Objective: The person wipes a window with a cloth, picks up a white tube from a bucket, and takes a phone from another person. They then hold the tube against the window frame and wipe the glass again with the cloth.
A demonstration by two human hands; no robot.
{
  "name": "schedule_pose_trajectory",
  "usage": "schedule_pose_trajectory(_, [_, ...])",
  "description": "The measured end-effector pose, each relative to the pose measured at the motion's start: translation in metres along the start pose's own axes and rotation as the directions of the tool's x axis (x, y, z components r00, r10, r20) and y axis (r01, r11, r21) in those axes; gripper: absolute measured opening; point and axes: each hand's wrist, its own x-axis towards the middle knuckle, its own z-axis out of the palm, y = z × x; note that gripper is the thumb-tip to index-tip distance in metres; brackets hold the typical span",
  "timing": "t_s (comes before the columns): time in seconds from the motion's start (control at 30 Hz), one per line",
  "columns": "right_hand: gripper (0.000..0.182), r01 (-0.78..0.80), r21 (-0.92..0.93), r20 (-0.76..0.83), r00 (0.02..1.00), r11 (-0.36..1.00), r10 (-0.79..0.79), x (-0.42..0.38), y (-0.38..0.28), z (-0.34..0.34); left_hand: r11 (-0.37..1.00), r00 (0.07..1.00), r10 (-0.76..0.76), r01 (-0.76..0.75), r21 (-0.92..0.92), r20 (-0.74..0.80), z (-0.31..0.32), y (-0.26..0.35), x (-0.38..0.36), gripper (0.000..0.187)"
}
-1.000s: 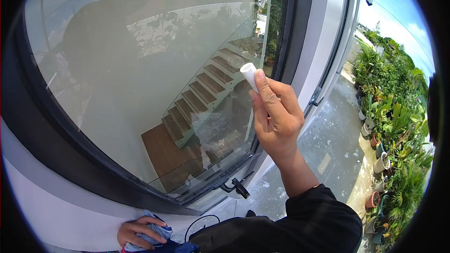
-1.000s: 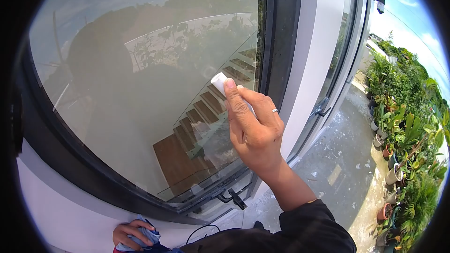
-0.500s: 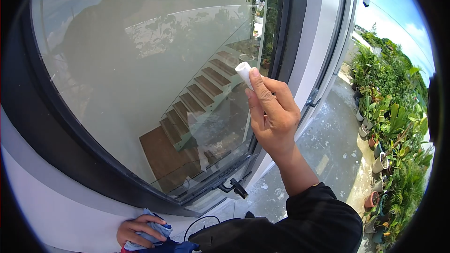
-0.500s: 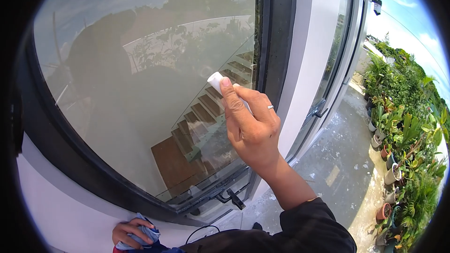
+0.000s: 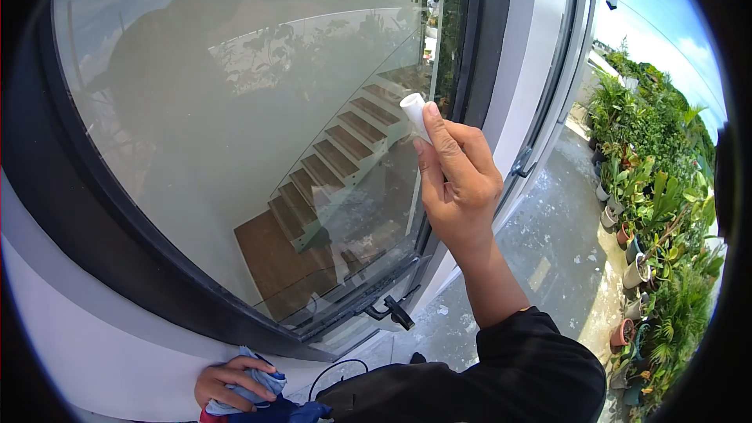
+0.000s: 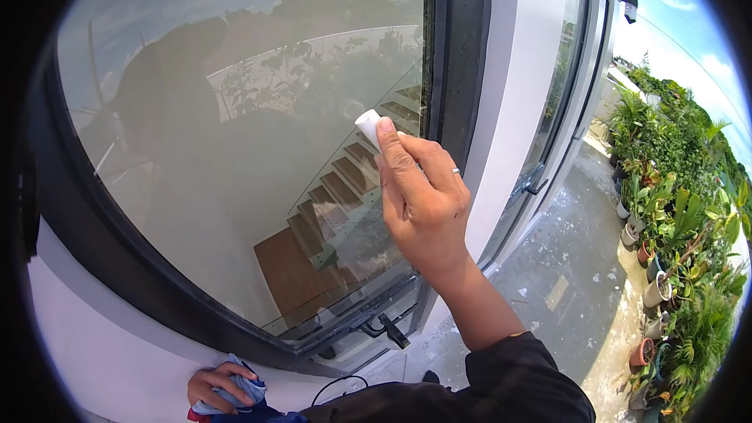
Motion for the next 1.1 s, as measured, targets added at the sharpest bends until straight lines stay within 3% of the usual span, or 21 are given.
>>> schedule_pose_trajectory(0.4, [0.05, 0.078, 0.018, -0.002, 0.997, 0.997, -0.078, -0.013, -0.007, 0.009, 1.0, 0.999, 0.012, -0.012, -0.004, -0.037, 0.003, 0.003, 0.001, 0.012])
schedule_pose_trajectory(0.7, [0.05, 0.123, -0.019, -0.019, 0.992, 0.992, -0.123, -0.005, -0.006, 0.009, 0.999, 0.998, 0.053, -0.053, -0.005, -0.038, 0.003, -0.004, -0.002, 0.025])
schedule_pose_trajectory(1.0, [0.05, 0.078, -0.017, 0.026, 0.997, 0.997, -0.078, -0.007, -0.009, 0.005, 0.999, 0.999, 0.041, -0.041, 0.007, 0.003, 0.0, -0.001, 0.002, 0.024])
schedule_pose_trajectory(1.1, [0.052, 0.088, 0.025, 0.001, 0.996, 0.996, -0.088, -0.006, -0.01, 0.009, 0.999, 0.999, 0.014, -0.015, -0.035, -0.039, 0.003, 0.003, 0.006, 0.008])
